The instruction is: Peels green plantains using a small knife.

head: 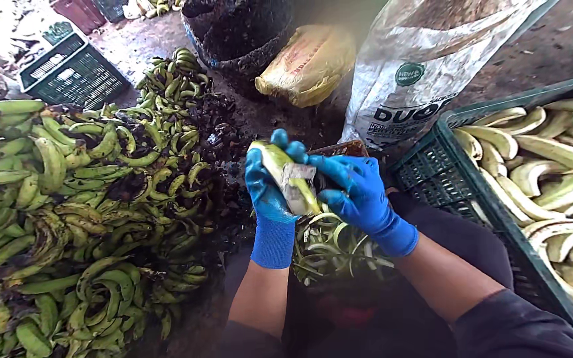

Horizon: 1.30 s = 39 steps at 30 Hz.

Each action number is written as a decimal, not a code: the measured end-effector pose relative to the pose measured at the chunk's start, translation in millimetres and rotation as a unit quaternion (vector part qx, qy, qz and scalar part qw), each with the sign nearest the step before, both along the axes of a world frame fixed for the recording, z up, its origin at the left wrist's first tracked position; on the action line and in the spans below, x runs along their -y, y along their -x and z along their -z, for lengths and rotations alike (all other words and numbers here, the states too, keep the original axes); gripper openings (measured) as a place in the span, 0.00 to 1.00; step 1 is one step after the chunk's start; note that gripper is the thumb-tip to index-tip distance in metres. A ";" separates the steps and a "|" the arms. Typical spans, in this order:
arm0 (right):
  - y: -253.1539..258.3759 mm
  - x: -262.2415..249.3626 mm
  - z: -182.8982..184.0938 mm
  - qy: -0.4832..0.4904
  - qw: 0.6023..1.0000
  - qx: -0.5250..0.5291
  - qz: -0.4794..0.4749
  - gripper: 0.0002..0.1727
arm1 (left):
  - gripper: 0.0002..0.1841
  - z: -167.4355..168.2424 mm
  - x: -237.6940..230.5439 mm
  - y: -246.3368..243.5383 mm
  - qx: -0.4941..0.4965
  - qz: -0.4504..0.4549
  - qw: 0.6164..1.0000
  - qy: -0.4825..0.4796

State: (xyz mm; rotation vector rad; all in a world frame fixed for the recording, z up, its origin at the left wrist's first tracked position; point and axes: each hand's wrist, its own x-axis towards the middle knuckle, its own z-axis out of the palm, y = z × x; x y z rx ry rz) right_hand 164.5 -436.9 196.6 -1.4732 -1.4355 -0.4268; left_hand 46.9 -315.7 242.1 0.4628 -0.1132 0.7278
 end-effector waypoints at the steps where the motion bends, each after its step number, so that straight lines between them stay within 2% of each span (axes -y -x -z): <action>1: -6.5 2.4 -5.3 0.006 1.000 0.000 -0.001 0.31 | 0.24 -1.5 2.0 1.0 -0.019 0.013 1.000 -0.020; 5: -16.2 13.0 -4.0 -0.003 0.998 0.042 0.035 0.29 | 0.24 -11.3 -1.5 9.0 -0.119 0.011 0.992 -0.050; 8: -14.9 11.7 -6.7 0.018 0.997 0.075 0.033 0.26 | 0.21 -9.4 9.1 16.4 -0.216 -0.051 0.968 -0.118; 10: -23.8 6.0 -14.2 0.047 0.997 0.054 0.030 0.28 | 0.19 -2.7 20.2 22.5 -0.305 -0.120 0.918 -0.223; 12: -30.0 3.8 -20.3 0.079 0.996 0.022 0.025 0.29 | 0.27 4.1 24.4 27.6 -0.365 -0.164 0.854 -0.331; 13: -28.2 5.0 -20.5 0.081 0.996 0.013 0.023 0.29 | 0.29 4.9 23.5 28.3 -0.375 -0.182 0.834 -0.361; 16: -24.3 3.5 -18.4 0.058 0.998 0.008 0.020 0.29 | 0.29 0.6 26.3 28.5 -0.363 -0.205 0.823 -0.385; 18: -31.6 -2.1 -20.0 0.076 0.997 -0.029 0.011 0.30 | 0.32 4.4 28.2 29.2 -0.335 -0.197 0.813 -0.433; 20: -39.7 -5.6 -23.2 0.101 0.992 -0.070 0.018 0.34 | 0.39 7.5 25.1 27.5 -0.339 -0.181 0.776 -0.500; 22: -44.2 -6.0 -25.3 0.106 0.989 -0.100 0.001 0.34 | 0.40 6.2 20.1 32.7 -0.346 -0.171 0.740 -0.551; 24: -58.2 -4.4 -24.5 0.167 0.970 -0.178 -0.012 0.31 | 0.40 11.2 14.7 41.3 -0.326 -0.159 0.716 -0.597; 25: -68.1 -4.5 -23.3 0.218 0.946 -0.240 -0.001 0.28 | 0.41 13.9 13.6 43.8 -0.312 -0.144 0.724 -0.598; 26: -76.9 -5.5 -20.5 0.250 0.926 -0.283 0.024 0.26 | 0.41 15.1 12.9 43.2 -0.306 -0.134 0.752 -0.569; 27: -79.1 -5.8 -19.3 0.256 0.922 -0.285 0.054 0.27 | 0.41 14.4 11.5 39.6 -0.308 -0.131 0.795 -0.507; 29: -62.8 -4.4 -14.8 0.188 0.963 -0.180 0.073 0.32 | 0.33 9.7 5.5 33.7 -0.301 -0.140 0.869 -0.367; 30: -50.0 -2.1 -12.5 0.141 0.983 -0.110 0.047 0.33 | 0.26 7.0 1.8 31.3 -0.287 -0.133 0.906 -0.281; 31: -37.6 0.9 -10.5 0.106 0.993 -0.041 0.008 0.34 | 0.21 5.2 -3.6 29.9 -0.251 -0.109 0.942 -0.192; 32: -28.1 3.6 -7.7 0.076 0.997 0.023 -0.022 0.35 | 0.20 6.7 -11.6 31.2 -0.187 -0.051 0.975 -0.110; 33: -21.6 6.6 -5.4 0.051 0.995 0.073 -0.044 0.33 | 0.24 9.4 -18.7 31.5 -0.121 0.022 0.992 -0.016; 35: -19.1 13.8 -4.4 0.023 0.989 0.132 -0.063 0.30 | 0.26 7.7 -24.0 35.0 -0.050 0.138 0.984 0.097; 36: -21.8 16.9 -5.6 0.018 0.987 0.146 -0.071 0.28 | 0.26 5.0 -25.0 34.5 -0.038 0.161 0.976 0.140; 37: -24.8 18.9 -6.9 0.017 0.985 0.156 -0.076 0.27 | 0.26 3.3 -25.3 34.6 -0.041 0.166 0.973 0.153; 39: -25.3 18.1 -9.1 0.028 0.985 0.149 -0.080 0.26 | 0.25 1.5 -19.9 36.5 -0.088 0.120 0.985 0.091</action>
